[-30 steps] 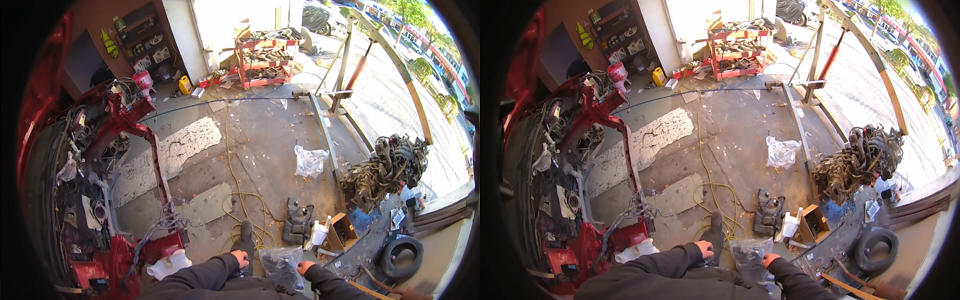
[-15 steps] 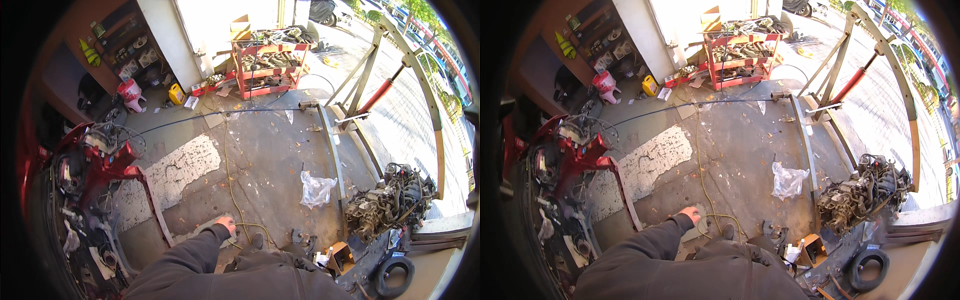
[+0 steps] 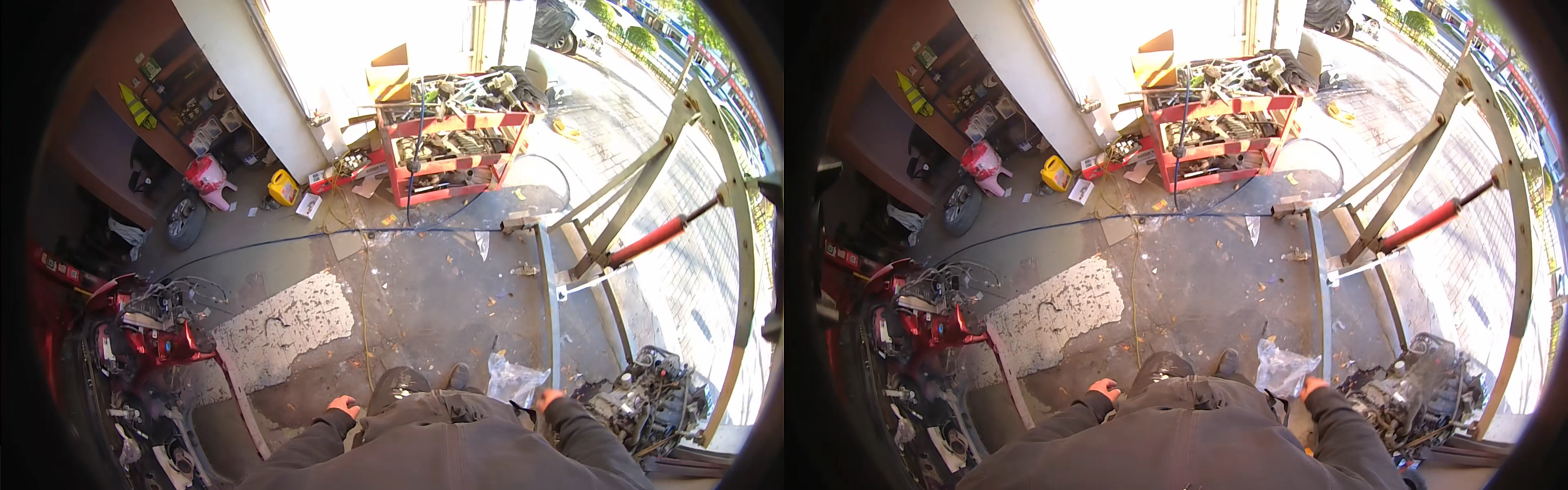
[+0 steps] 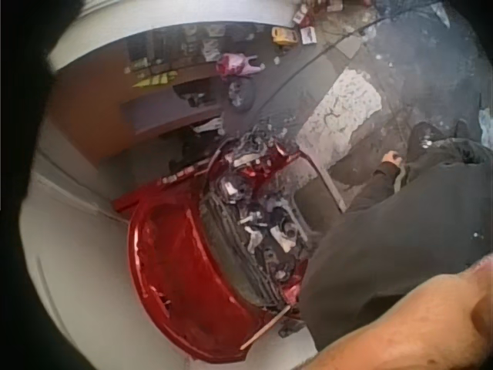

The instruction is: The person handles a white plastic coolant reservoir, repeatedly positioning it against the red car frame to check fit. They retrieve a socket wrench and hammer from a tool cart, then use the socket as a drift to tap a bolt into the reservoir mounting hole. The person continues to align and adjust the reservoir near the engine bay.

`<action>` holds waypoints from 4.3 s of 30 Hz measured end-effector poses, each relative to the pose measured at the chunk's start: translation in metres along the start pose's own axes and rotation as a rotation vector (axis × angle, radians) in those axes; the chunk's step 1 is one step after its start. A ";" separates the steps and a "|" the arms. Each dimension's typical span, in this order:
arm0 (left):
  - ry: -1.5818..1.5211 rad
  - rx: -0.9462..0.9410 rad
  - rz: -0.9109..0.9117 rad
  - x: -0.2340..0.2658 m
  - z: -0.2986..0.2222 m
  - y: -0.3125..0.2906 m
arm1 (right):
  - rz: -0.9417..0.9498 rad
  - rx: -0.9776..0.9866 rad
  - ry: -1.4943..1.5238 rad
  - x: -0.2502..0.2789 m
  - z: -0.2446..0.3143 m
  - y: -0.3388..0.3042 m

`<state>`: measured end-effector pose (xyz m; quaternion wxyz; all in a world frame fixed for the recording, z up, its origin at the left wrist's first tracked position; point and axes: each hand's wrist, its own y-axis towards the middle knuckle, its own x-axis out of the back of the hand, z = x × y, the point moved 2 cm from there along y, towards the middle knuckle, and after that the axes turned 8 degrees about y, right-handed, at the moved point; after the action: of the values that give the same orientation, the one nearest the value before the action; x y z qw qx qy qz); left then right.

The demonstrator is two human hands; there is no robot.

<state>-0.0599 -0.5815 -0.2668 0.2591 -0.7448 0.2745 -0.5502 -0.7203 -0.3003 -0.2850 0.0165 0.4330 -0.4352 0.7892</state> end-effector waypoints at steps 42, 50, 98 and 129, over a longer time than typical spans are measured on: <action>-0.501 -0.121 -0.484 0.545 -0.722 0.529 | -0.115 1.043 -0.855 0.837 0.678 0.959; -0.633 -0.164 -0.562 0.567 -0.737 0.530 | 0.211 1.403 -0.456 0.888 0.648 0.950; 0.022 -0.755 -0.667 0.719 -0.830 0.524 | 0.246 0.756 1.322 0.941 0.633 0.716; -0.384 0.552 -0.026 0.205 -0.292 0.408 | 0.522 -0.033 -0.155 0.463 0.309 0.485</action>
<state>-0.3416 -1.0397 -0.3322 0.4911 -0.7398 0.0518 -0.4569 -0.9979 -0.9803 -0.2120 -0.2138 0.3648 -0.5451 0.7239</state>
